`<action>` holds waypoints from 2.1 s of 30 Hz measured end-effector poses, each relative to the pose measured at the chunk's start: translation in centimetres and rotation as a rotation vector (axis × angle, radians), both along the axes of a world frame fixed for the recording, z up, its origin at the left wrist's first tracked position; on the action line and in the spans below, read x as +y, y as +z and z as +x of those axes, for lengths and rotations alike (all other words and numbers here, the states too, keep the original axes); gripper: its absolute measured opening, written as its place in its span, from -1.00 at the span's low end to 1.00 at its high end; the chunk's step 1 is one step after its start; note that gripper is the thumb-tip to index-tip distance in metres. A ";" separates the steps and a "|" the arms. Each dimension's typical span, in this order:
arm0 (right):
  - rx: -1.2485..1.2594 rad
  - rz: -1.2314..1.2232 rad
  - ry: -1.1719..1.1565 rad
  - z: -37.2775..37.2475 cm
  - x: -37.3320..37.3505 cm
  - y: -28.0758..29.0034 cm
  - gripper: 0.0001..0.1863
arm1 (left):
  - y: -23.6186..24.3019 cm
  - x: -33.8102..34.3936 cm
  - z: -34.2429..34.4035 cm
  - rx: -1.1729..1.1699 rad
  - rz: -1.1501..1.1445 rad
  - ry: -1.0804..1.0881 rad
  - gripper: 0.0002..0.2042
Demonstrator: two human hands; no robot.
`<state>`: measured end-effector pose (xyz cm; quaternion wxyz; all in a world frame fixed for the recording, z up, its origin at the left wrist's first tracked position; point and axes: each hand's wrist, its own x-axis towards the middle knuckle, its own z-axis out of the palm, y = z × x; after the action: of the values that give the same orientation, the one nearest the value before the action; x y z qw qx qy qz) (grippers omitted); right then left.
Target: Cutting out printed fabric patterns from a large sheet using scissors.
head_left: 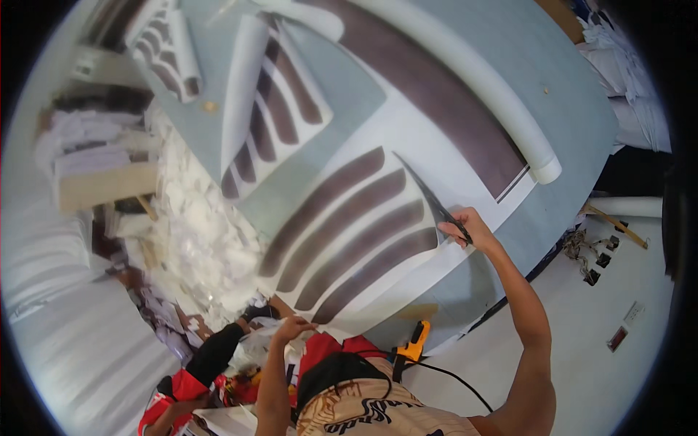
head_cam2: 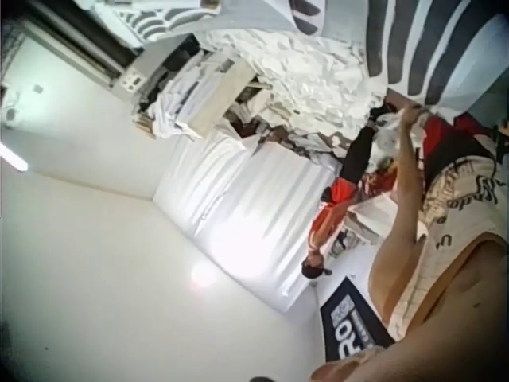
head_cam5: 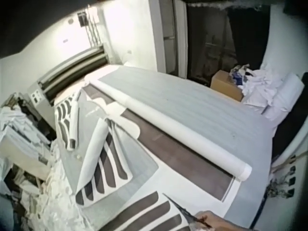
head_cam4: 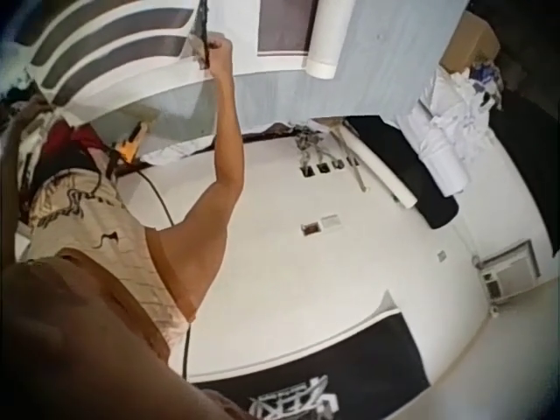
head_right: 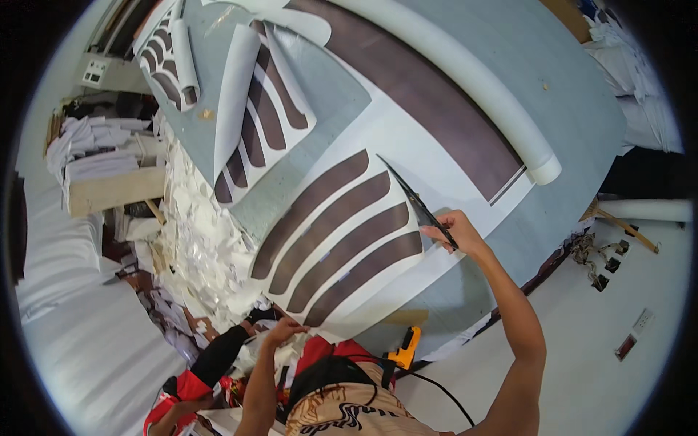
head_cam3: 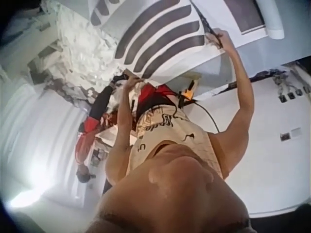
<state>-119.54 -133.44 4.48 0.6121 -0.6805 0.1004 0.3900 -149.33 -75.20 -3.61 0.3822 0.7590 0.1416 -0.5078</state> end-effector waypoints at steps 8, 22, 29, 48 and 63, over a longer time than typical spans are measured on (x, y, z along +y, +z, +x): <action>-0.113 -0.179 0.013 5.6 3.0 1.8 -0.40 | 3.7 -3.6 3.4 0.096 -0.030 -0.056 -0.61; -0.226 -0.353 -0.330 -12.7 7.6 5.8 -0.58 | 7.9 -0.5 6.0 -0.306 -0.129 0.622 -0.72; -0.125 -0.305 -0.660 -24.7 10.4 8.6 -0.52 | 9.1 2.0 10.4 -0.634 -0.209 0.666 -0.78; -0.144 -0.368 -1.401 -23.1 40.0 14.7 -0.54 | 8.2 11.8 51.7 -1.212 -0.217 -0.127 -0.74; -0.412 -0.794 -1.290 -1.5 58.7 5.4 -0.78 | 8.1 18.0 71.6 -1.157 -0.244 -0.070 -0.77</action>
<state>-121.02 -74.74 9.84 0.4349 -0.7142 0.4923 -0.2418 -77.75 -57.20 4.49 0.4648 0.8673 -0.1746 -0.0362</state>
